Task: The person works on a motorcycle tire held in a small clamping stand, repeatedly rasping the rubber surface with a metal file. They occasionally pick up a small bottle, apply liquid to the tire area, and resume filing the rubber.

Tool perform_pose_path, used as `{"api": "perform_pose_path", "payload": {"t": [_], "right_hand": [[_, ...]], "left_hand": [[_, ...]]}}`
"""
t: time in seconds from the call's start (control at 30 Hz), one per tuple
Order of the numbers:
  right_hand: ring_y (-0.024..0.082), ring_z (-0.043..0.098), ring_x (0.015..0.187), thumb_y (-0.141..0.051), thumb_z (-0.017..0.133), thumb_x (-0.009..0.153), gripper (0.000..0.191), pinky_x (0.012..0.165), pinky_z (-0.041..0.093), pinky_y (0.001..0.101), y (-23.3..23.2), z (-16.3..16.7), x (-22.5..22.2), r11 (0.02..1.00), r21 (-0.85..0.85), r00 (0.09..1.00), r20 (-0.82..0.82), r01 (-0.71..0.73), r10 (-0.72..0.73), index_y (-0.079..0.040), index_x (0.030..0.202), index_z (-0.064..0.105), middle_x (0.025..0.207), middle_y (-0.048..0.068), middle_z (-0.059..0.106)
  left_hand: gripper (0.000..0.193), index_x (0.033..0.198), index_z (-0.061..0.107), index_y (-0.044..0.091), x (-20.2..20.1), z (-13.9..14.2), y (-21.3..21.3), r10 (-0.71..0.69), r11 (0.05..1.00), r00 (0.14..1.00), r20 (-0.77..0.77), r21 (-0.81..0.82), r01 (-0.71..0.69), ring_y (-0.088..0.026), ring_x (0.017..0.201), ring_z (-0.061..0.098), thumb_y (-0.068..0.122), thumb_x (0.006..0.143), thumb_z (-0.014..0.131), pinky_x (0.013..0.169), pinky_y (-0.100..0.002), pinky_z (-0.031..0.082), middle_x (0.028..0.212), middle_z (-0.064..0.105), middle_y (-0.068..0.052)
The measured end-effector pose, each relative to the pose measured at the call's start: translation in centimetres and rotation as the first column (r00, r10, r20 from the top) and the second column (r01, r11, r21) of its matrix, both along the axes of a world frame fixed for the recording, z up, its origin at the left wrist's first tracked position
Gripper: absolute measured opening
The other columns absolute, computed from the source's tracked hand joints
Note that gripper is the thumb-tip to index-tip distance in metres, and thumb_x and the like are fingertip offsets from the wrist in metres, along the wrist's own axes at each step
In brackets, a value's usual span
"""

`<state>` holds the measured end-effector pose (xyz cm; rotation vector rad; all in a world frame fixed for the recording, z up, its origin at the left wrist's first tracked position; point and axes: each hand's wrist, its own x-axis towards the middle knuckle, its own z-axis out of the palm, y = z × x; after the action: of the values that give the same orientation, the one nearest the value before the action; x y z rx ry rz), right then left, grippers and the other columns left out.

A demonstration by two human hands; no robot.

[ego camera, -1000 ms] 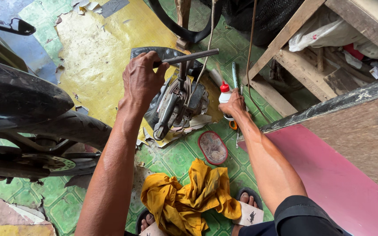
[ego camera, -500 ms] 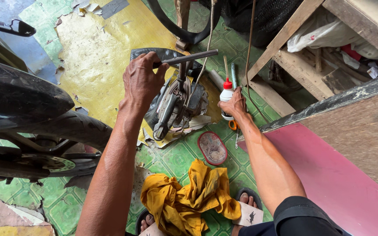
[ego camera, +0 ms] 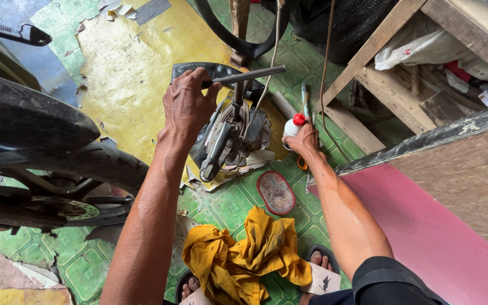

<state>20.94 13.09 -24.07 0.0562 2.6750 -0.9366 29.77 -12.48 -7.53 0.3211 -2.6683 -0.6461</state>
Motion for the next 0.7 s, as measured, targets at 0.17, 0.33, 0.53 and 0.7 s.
{"api": "perform_pose_path", "payload": {"t": [0.17,0.33,0.53,0.7], "right_hand": [[0.034,0.068,0.112,-0.026,0.095,0.055,0.095,0.100,0.054,0.0387,-0.2,-1.1,0.0,1.000,-0.007,1.000,0.000,-0.022,0.022,-0.005,0.137,0.053,0.123,0.019,0.068],[0.035,0.069,0.114,-0.026,0.095,0.057,0.082,0.101,0.055,0.0387,-0.4,-1.3,0.3,0.998,-0.048,0.999,-0.007,-0.037,0.036,-0.007,0.129,0.062,0.121,0.017,0.072],[0.037,0.067,0.113,-0.028,0.099,0.056,0.086,0.097,0.054,0.0409,-0.3,-1.0,0.1,0.995,0.096,0.996,0.089,-0.006,-0.003,-0.004,0.128,0.060,0.120,0.021,0.070],[0.027,0.076,0.084,-0.030,0.096,0.061,0.069,0.066,0.066,0.0384,-0.5,0.4,0.1,0.987,0.140,0.961,0.256,0.075,-0.109,-0.004,0.119,0.070,0.107,0.017,0.076]], "left_hand": [[0.025,0.092,0.070,0.005,-0.2,0.0,0.0,0.009,1.000,1.000,0.014,0.009,-0.009,-0.033,0.081,0.069,0.029,0.090,0.079,0.069,-0.048,0.052,0.091,0.071,-0.012],[0.026,0.091,0.069,0.005,-0.3,-0.2,-0.2,0.001,1.000,1.000,0.002,0.007,-0.001,-0.034,0.081,0.070,0.029,0.089,0.080,0.068,-0.048,0.052,0.091,0.071,-0.012],[0.025,0.091,0.069,0.006,-0.1,-0.5,-0.3,-0.009,1.000,1.000,-0.003,0.021,0.009,-0.034,0.082,0.070,0.029,0.090,0.079,0.069,-0.048,0.052,0.090,0.071,-0.012],[0.026,0.091,0.070,0.006,-0.1,-0.4,-0.2,0.014,0.999,1.000,0.015,0.028,-0.015,-0.034,0.081,0.069,0.029,0.089,0.080,0.069,-0.048,0.052,0.089,0.071,-0.012]]}}
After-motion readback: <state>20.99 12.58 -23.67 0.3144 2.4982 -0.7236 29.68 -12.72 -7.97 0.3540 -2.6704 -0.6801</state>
